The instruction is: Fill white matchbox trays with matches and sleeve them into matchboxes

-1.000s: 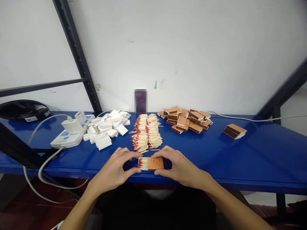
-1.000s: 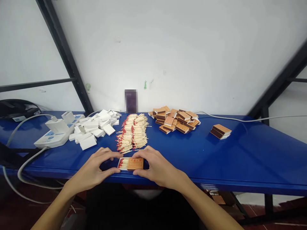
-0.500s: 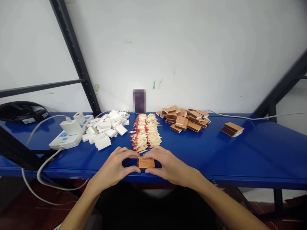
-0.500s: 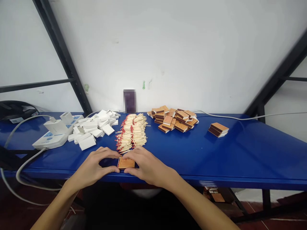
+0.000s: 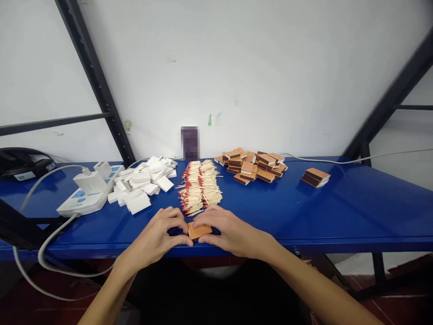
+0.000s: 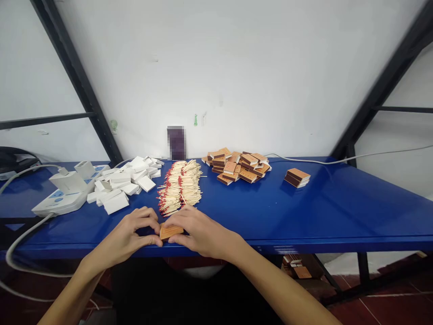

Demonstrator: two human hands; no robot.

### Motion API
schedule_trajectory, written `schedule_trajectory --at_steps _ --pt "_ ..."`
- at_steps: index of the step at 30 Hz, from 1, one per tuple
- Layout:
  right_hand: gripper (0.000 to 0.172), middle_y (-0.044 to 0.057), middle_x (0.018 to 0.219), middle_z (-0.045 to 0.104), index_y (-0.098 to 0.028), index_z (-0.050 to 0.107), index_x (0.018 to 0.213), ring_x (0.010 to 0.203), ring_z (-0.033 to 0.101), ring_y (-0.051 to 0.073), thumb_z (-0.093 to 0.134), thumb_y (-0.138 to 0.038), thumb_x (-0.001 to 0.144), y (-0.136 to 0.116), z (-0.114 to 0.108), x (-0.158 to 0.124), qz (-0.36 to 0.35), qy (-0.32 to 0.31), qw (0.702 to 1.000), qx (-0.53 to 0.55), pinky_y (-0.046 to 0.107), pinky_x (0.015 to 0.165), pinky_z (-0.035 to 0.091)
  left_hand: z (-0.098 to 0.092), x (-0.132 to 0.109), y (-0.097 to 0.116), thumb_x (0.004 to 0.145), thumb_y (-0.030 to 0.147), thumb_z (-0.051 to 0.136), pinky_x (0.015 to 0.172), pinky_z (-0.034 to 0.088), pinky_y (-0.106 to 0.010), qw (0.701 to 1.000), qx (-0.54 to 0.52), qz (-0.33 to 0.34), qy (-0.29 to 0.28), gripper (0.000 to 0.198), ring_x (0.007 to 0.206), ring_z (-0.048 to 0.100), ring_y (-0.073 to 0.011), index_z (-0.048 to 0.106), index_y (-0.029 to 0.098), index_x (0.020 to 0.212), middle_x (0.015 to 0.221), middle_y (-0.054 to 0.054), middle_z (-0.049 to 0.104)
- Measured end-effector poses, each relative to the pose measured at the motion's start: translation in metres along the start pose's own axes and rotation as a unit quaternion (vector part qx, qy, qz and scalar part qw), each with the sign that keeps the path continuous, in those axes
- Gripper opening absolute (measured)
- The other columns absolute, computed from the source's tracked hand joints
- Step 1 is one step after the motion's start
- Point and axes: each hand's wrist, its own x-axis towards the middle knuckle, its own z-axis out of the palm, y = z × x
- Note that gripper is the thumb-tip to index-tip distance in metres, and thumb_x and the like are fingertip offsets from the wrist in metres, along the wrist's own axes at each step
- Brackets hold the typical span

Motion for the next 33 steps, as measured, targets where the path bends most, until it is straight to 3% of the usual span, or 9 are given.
schedule_trajectory --at_steps 11,17,20,22,24,26,28,31,33 --pt "0.020 0.004 0.112 0.070 -0.019 0.063 0.112 0.107 0.058 0.017 0.063 -0.024 0.092 -0.003 -0.006 0.003 -0.023 -0.020 0.999 -0.041 0.033 0.102 0.039 0.001 0.001 -0.005 0.089 0.040 0.065 0.085 0.038 -0.031 1.000 0.005 0.000 -0.007 0.018 0.089 0.058 -0.0164 0.070 0.025 0.080 0.092 0.002 0.066" --pt "0.022 0.006 0.111 0.071 -0.019 0.064 0.113 0.106 0.058 0.019 0.063 -0.026 0.092 -0.009 -0.008 -0.018 -0.002 0.031 0.995 -0.098 0.034 0.094 0.046 0.004 0.000 -0.006 0.083 0.050 0.069 0.084 0.038 -0.032 0.999 0.036 -0.010 0.034 0.025 0.082 0.058 -0.0162 0.071 0.026 0.085 0.085 0.003 0.065" --pt "0.022 0.005 0.106 0.072 -0.023 0.067 0.108 0.096 0.063 0.020 0.067 -0.031 0.087 -0.001 -0.051 -0.049 0.047 0.180 0.968 -0.168 0.035 0.085 0.051 0.005 -0.001 -0.007 0.083 0.054 0.068 0.083 0.041 -0.031 0.998 0.035 -0.012 0.052 0.029 0.078 0.058 -0.0157 0.070 0.025 0.087 0.081 0.003 0.064" --pt "0.023 0.007 0.102 0.073 -0.022 0.068 0.103 0.092 0.065 0.024 0.066 -0.036 0.085 0.017 -0.101 -0.075 0.125 0.309 0.903 -0.272 0.039 0.083 0.052 0.005 0.000 -0.008 0.084 0.054 0.066 0.081 0.042 -0.030 0.998 0.037 -0.007 0.058 0.029 0.076 0.059 -0.0154 0.071 0.025 0.088 0.078 0.003 0.064" --pt "0.027 0.010 0.099 0.074 -0.020 0.069 0.104 0.088 0.067 0.026 0.064 -0.037 0.084 0.043 -0.155 -0.101 0.234 0.383 0.816 -0.364 0.040 0.080 0.052 0.004 0.001 -0.008 0.084 0.054 0.066 0.078 0.044 -0.029 0.998 0.039 -0.005 0.058 0.029 0.075 0.059 -0.0153 0.071 0.026 0.090 0.077 0.003 0.064" --pt "0.031 0.013 0.097 0.074 -0.017 0.069 0.102 0.089 0.067 0.030 0.064 -0.040 0.082 0.074 -0.198 -0.125 0.303 0.379 0.757 -0.438 0.041 0.078 0.051 0.004 0.002 -0.009 0.084 0.053 0.065 0.073 0.045 -0.027 0.998 0.040 -0.007 0.056 0.029 0.074 0.059 -0.0153 0.071 0.026 0.091 0.077 0.003 0.064" --pt "0.034 0.013 0.098 0.074 -0.017 0.069 0.102 0.088 0.067 0.031 0.062 -0.043 0.081 0.103 -0.220 -0.145 0.349 0.324 0.753 -0.455 0.039 0.075 0.050 0.004 0.002 -0.009 0.086 0.052 0.064 0.070 0.046 -0.026 0.997 0.041 -0.006 0.061 0.027 0.074 0.060 -0.0154 0.071 0.027 0.093 0.078 0.002 0.064" --pt "0.033 0.012 0.095 0.074 -0.017 0.069 0.096 0.084 0.067 0.029 0.059 -0.045 0.081 0.135 -0.221 -0.162 0.382 0.256 0.779 -0.426 0.038 0.072 0.050 0.003 0.002 -0.009 0.088 0.050 0.062 0.072 0.047 -0.026 0.997 0.043 -0.005 0.069 0.026 0.076 0.060 -0.0154 0.071 0.026 0.092 0.081 0.002 0.066" --pt "0.035 0.014 0.097 0.073 -0.017 0.067 0.097 0.084 0.067 0.029 0.059 -0.047 0.081 0.145 -0.214 -0.167 0.376 0.278 0.777 -0.421 0.039 0.073 0.050 0.002 0.002 -0.007 0.089 0.049 0.060 0.074 0.046 -0.026 0.997 0.044 -0.007 0.065 0.026 0.076 0.061 -0.0152 0.071 0.026 0.091 0.082 0.002 0.066"
